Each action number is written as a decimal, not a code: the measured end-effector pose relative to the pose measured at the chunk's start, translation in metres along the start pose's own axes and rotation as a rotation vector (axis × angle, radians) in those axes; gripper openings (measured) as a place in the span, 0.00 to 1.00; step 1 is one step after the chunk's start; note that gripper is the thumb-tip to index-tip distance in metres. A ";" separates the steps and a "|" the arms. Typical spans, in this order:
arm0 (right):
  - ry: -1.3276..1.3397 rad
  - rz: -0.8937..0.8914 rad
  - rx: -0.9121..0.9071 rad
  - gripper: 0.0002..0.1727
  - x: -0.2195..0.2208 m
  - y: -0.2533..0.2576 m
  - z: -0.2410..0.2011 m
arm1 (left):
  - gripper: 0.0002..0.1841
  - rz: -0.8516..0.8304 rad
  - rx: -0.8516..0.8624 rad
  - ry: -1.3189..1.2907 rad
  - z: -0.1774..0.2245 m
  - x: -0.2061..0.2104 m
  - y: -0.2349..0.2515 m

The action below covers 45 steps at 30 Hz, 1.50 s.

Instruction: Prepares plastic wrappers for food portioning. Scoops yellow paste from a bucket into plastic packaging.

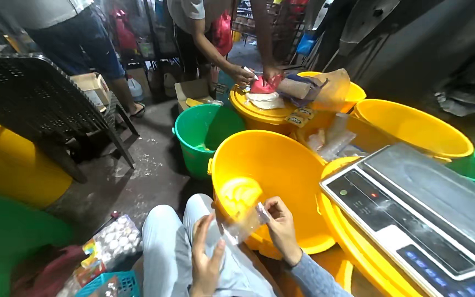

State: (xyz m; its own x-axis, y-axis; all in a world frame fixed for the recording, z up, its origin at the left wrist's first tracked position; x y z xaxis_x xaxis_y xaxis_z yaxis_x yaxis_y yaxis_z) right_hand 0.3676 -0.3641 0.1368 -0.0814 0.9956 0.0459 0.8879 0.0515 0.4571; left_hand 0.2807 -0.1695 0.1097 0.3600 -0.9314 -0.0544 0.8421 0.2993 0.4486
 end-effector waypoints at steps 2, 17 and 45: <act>0.023 -0.140 0.031 0.05 0.002 0.000 0.002 | 0.36 -0.047 -0.034 0.058 0.004 -0.004 0.011; 0.007 -0.263 0.181 0.07 0.007 -0.001 -0.005 | 0.17 -0.281 -0.175 -0.024 0.006 0.015 0.015; 0.115 -0.541 0.461 0.15 0.037 -0.026 -0.003 | 0.21 0.052 -0.030 0.023 0.024 0.015 0.008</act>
Point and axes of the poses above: each hand's wrist, its own y-axis towards the middle knuckle, its own x-axis out of the palm, z = x × y, the point moved 4 cm from there along y, towards the middle knuckle, and after that the axes turned 1 degree about -y, right-handed, at the moved point
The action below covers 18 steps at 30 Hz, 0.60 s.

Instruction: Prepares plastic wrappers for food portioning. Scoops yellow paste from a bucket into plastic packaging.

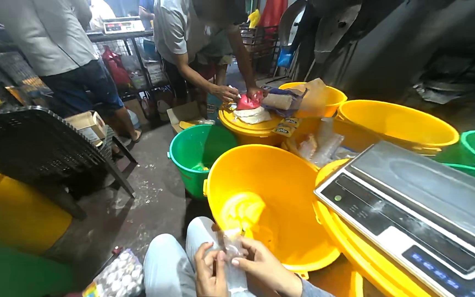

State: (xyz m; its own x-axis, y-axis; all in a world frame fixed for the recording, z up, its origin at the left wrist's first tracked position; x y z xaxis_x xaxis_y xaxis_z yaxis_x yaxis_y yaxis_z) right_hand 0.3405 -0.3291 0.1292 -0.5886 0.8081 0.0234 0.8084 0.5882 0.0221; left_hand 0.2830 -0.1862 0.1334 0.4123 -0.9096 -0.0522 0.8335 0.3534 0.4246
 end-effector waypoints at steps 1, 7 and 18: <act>0.015 0.014 -0.027 0.14 -0.001 0.000 -0.001 | 0.17 -0.007 0.015 0.004 -0.001 0.000 -0.001; 0.067 0.012 -0.106 0.18 0.003 -0.004 -0.002 | 0.18 0.033 -0.057 -0.195 -0.002 -0.001 0.004; 0.057 0.037 -0.098 0.23 0.006 -0.007 -0.014 | 0.14 -0.063 -0.139 -0.280 -0.002 -0.005 0.005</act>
State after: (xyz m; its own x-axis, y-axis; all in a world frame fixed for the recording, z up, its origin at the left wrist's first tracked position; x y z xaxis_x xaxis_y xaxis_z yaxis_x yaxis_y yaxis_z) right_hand 0.3311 -0.3285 0.1433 -0.5602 0.8243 0.0824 0.8267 0.5501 0.1181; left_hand 0.2857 -0.1795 0.1339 0.2570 -0.9486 0.1848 0.9044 0.3034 0.2999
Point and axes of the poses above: each hand's wrist, its own y-axis towards the middle knuckle, its own x-axis out of the palm, z = x × y, the point moved 4 cm from there along y, towards the middle knuckle, and after that the axes turned 1 degree about -y, right-handed, at the moved point
